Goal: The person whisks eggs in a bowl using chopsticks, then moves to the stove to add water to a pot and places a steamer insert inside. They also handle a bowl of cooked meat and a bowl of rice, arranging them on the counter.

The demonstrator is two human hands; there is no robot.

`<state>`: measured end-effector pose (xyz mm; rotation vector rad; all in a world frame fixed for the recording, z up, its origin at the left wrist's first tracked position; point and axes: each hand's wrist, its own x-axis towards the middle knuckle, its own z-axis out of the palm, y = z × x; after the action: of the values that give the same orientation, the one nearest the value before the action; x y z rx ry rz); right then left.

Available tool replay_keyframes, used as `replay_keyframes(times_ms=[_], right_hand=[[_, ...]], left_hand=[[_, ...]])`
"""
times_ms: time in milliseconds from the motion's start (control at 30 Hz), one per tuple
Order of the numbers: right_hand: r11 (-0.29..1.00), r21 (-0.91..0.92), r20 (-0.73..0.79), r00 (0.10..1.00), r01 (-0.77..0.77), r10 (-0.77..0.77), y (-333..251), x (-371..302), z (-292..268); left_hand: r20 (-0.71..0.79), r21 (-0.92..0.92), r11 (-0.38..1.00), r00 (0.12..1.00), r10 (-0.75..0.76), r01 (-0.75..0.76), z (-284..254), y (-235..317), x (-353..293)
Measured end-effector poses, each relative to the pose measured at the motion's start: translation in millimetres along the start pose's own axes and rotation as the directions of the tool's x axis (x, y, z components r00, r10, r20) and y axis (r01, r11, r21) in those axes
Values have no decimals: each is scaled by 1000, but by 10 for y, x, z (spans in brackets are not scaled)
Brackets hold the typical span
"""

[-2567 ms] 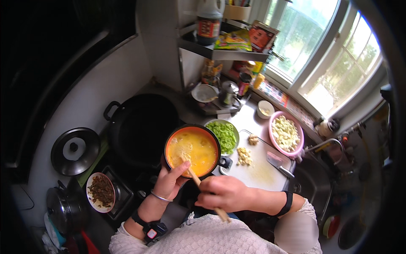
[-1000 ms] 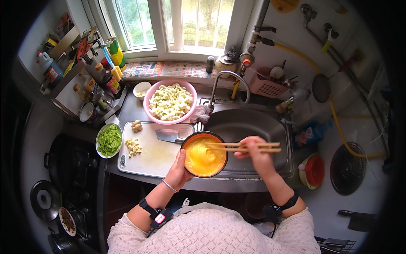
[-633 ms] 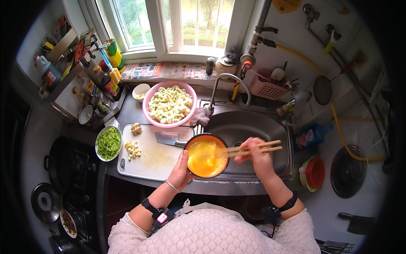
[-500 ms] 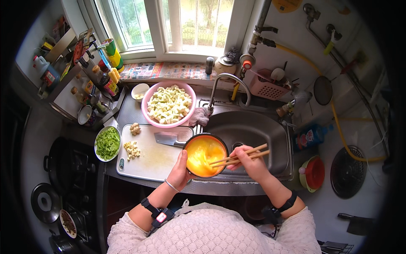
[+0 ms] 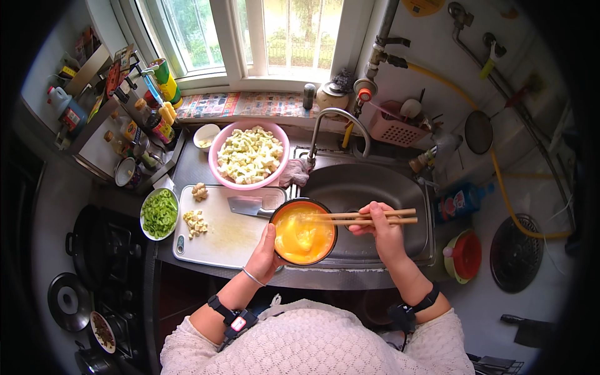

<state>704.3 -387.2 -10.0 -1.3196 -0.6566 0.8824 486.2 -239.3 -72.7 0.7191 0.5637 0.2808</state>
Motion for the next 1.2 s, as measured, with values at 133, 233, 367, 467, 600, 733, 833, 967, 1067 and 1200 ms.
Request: replay_keyframes(times_ms=[133, 233, 367, 467, 600, 733, 833, 967, 1067, 1200], right_hand=[[985, -38, 193, 966, -166, 170, -77, -145, 104], [987, -129, 176, 981, 99, -76, -338, -61, 70], [688, -562, 389, 881, 459, -270, -696, 27, 20], [823, -566, 196, 978, 49, 77, -720, -89, 221], [954, -294, 256, 958, -53, 132, -373, -183, 375], [894, -272, 255, 922, 356, -290, -185, -120, 374], [986, -125, 141, 985, 113, -95, -171, -131, 215], [995, -67, 122, 990, -68, 76, -48, -153, 177], [989, -111, -10, 995, 94, -96, 36, -112, 182], [991, 66, 67, 991, -118, 114, -19, -99, 159]], left_hand=[[18, -25, 1000, 1000, -7, 7, -11, -4, -35], [45, -27, 1000, 999, 11, -9, -110, -55, -51], [9, 59, 997, 998, 56, -57, -49, -5, -95], [-40, 88, 994, 997, 66, -63, 53, 62, -145], [-12, -10, 1000, 1000, 29, -29, -9, -16, -139], [-23, 12, 997, 997, 73, -73, -18, -14, -170], [-11, 9, 998, 998, 67, -67, -55, 27, -190], [-49, 13, 999, 998, 41, -40, -103, -15, -196], [-20, -22, 1000, 1000, 4, -4, -94, -24, -198], [-40, 13, 1000, 999, 11, -11, -67, -13, -204]])
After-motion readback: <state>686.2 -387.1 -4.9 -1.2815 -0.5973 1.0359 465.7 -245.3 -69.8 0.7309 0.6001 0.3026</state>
